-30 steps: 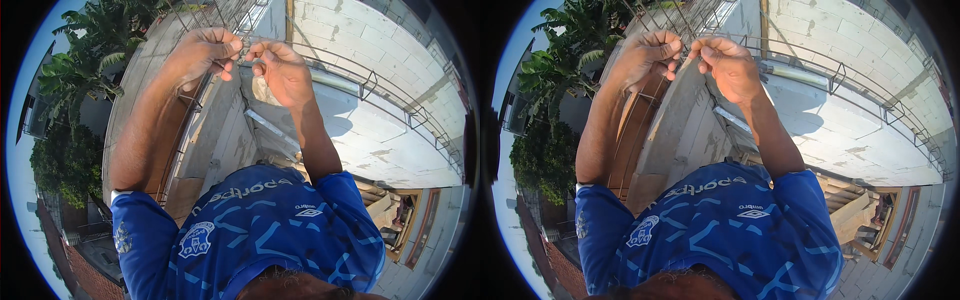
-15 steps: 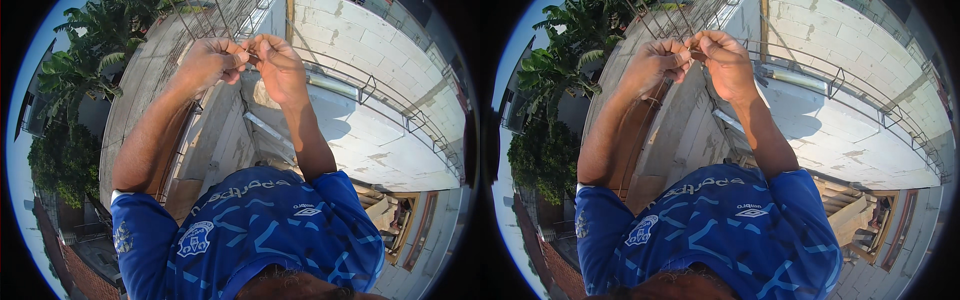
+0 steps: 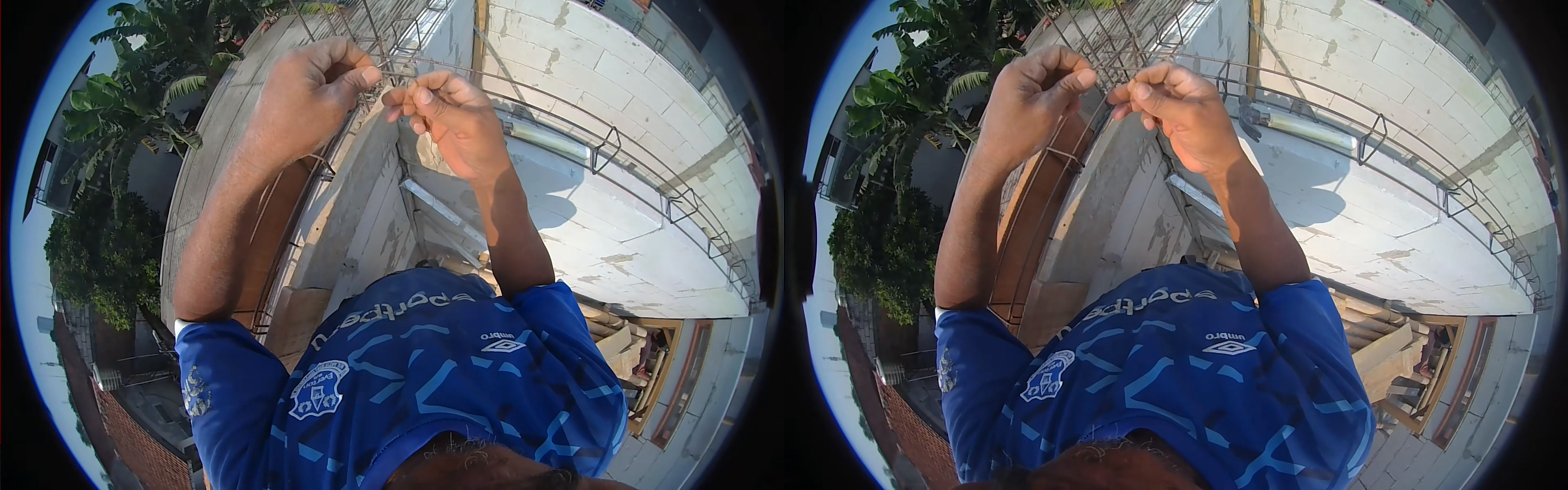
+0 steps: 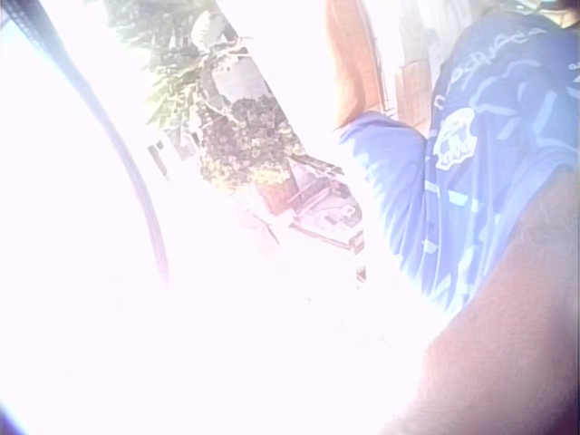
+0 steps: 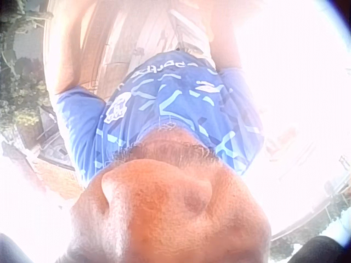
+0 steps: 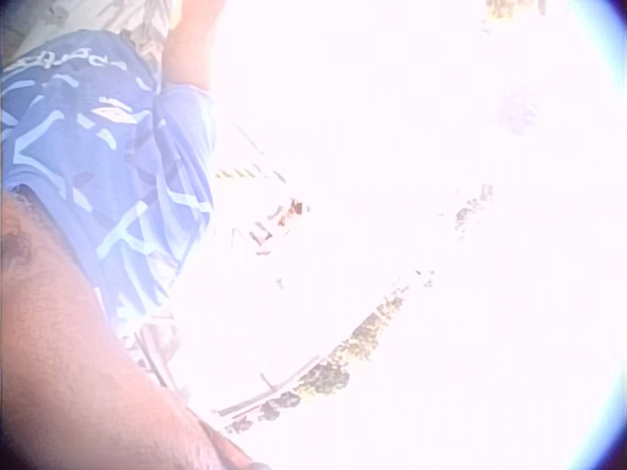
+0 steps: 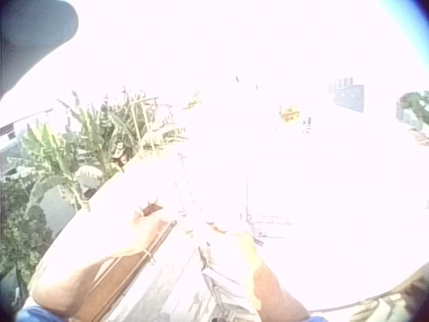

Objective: The person ties wire around a rebar structure and hammers nails into a wooden board positioned against the metal frame.

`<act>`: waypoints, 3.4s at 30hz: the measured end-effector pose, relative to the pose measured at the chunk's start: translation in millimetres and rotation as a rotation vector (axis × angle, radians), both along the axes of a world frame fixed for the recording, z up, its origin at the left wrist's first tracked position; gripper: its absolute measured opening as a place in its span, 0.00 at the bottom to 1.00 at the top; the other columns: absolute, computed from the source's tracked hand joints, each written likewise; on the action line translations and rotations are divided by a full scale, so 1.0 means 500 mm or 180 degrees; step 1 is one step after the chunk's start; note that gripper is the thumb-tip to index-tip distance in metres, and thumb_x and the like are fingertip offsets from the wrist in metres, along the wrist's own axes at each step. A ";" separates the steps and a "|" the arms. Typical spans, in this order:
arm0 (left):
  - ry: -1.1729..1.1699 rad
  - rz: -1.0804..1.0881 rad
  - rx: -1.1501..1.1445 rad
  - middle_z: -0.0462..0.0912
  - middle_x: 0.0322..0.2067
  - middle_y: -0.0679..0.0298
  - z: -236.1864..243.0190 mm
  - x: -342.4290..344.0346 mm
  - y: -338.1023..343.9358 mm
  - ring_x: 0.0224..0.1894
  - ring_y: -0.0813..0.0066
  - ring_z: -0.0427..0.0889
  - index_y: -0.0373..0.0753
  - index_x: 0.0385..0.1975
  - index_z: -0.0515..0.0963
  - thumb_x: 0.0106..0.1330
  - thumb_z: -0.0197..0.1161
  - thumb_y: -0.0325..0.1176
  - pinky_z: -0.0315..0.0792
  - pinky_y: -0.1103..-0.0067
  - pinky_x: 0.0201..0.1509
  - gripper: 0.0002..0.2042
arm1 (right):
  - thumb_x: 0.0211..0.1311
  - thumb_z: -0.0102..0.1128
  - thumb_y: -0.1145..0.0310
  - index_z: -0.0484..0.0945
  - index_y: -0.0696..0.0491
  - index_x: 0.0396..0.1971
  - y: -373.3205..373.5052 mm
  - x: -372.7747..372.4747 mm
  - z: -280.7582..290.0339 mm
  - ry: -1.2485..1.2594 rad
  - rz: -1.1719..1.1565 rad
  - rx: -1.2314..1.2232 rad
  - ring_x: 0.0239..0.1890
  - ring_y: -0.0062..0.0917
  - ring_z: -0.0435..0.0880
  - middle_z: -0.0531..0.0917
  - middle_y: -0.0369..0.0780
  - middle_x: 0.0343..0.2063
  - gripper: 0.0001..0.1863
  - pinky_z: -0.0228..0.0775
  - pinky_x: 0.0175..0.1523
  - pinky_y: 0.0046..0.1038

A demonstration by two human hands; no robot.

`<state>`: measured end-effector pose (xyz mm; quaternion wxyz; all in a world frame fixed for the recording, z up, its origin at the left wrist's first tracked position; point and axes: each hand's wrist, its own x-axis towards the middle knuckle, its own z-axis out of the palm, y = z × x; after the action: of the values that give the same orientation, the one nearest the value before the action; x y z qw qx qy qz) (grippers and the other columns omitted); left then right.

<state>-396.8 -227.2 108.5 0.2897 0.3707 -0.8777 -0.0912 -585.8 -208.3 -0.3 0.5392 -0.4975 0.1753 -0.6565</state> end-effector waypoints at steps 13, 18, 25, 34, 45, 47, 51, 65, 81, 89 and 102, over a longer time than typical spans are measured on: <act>0.0890 -0.0486 0.1208 0.83 0.23 0.64 -0.032 -0.047 0.006 0.24 0.83 0.77 0.31 0.33 0.82 0.65 0.66 0.25 0.72 0.83 0.29 0.03 | 0.64 0.64 0.72 0.74 0.65 0.43 0.034 0.029 0.001 0.0014 -0.0318 0.0127 0.25 0.26 0.87 0.84 0.45 0.28 0.14 0.65 0.22 0.18; 0.0837 -0.0623 0.0497 0.83 0.22 0.63 -0.047 -0.048 0.013 0.25 0.81 0.80 0.31 0.33 0.82 0.64 0.66 0.22 0.73 0.81 0.29 0.02 | 0.63 0.64 0.71 0.79 0.61 0.35 0.036 0.006 -0.012 -0.0251 0.0138 0.0715 0.24 0.27 0.86 0.84 0.43 0.26 0.08 0.68 0.25 0.22; 0.0739 -0.0463 0.0814 0.81 0.22 0.68 -0.046 -0.041 0.007 0.25 0.87 0.74 0.29 0.33 0.82 0.65 0.66 0.24 0.68 0.84 0.27 0.04 | 0.64 0.62 0.73 0.80 0.59 0.34 0.046 0.006 -0.020 0.0514 -0.0183 0.0445 0.23 0.25 0.83 0.84 0.40 0.24 0.05 0.70 0.26 0.23; 0.0482 -0.0424 0.0382 0.83 0.23 0.63 -0.050 -0.021 0.007 0.26 0.85 0.79 0.29 0.34 0.82 0.61 0.67 0.22 0.72 0.83 0.30 0.04 | 0.62 0.61 0.77 0.82 0.57 0.33 0.031 0.064 -0.032 0.1451 -0.2853 -0.1386 0.21 0.27 0.81 0.85 0.39 0.24 0.02 0.70 0.26 0.28; 0.0749 -0.1322 0.0007 0.83 0.23 0.57 -0.076 0.030 0.007 0.24 0.68 0.84 0.30 0.32 0.80 0.61 0.62 0.25 0.76 0.76 0.30 0.04 | 0.67 0.58 0.69 0.79 0.58 0.39 0.059 0.015 -0.064 -0.0673 0.1029 0.1214 0.28 0.27 0.78 0.81 0.41 0.28 0.09 0.67 0.34 0.28; 0.0829 -0.1490 -0.0142 0.83 0.23 0.53 -0.070 0.036 0.009 0.26 0.59 0.84 0.32 0.28 0.82 0.53 0.61 0.28 0.78 0.72 0.34 0.07 | 0.69 0.54 0.71 0.75 0.57 0.48 0.047 0.017 -0.058 -0.0760 0.1946 0.0862 0.27 0.28 0.77 0.79 0.41 0.28 0.11 0.69 0.32 0.32; 0.0458 -0.0981 0.0101 0.86 0.27 0.60 -0.065 0.036 0.034 0.32 0.63 0.85 0.42 0.30 0.86 0.50 0.64 0.36 0.76 0.70 0.37 0.10 | 0.69 0.50 0.76 0.70 0.61 0.48 0.036 0.008 -0.069 -0.0888 0.2478 0.0697 0.20 0.20 0.66 0.72 0.39 0.25 0.10 0.60 0.28 0.22; 0.0557 -0.0429 0.0008 0.85 0.26 0.56 -0.080 0.119 0.069 0.30 0.59 0.84 0.42 0.30 0.85 0.54 0.64 0.38 0.76 0.67 0.37 0.09 | 0.65 0.54 0.76 0.71 0.68 0.47 0.026 0.073 -0.056 -0.0178 0.1089 0.0770 0.18 0.11 0.60 0.66 0.31 0.19 0.14 0.49 0.23 0.14; 0.1338 -0.0365 0.1584 0.82 0.24 0.67 -0.084 0.060 0.026 0.26 0.85 0.78 0.34 0.36 0.84 0.65 0.68 0.31 0.73 0.84 0.30 0.07 | 0.63 0.63 0.73 0.82 0.62 0.34 0.047 0.106 -0.008 0.0649 -0.1313 0.0034 0.26 0.11 0.73 0.80 0.33 0.24 0.06 0.63 0.30 0.16; 0.1317 -0.0117 0.1496 0.83 0.26 0.69 -0.076 0.019 0.025 0.25 0.86 0.75 0.35 0.36 0.85 0.60 0.71 0.27 0.69 0.87 0.28 0.07 | 0.66 0.61 0.72 0.81 0.61 0.36 0.060 0.067 -0.024 0.0689 -0.1181 -0.0132 0.23 0.11 0.70 0.77 0.32 0.21 0.07 0.60 0.27 0.17; 0.1402 -0.0394 0.1305 0.84 0.27 0.67 -0.073 -0.002 0.020 0.25 0.85 0.76 0.34 0.35 0.86 0.60 0.69 0.24 0.68 0.85 0.28 0.05 | 0.69 0.59 0.69 0.80 0.61 0.41 0.052 0.042 -0.031 0.0195 -0.0552 0.0399 0.22 0.15 0.76 0.82 0.37 0.25 0.10 0.65 0.26 0.17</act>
<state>-397.8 -217.0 72.0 0.3860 0.3387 -0.7780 -0.3620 -564.8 -182.2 -16.0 0.5049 -0.4656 0.2748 -0.6729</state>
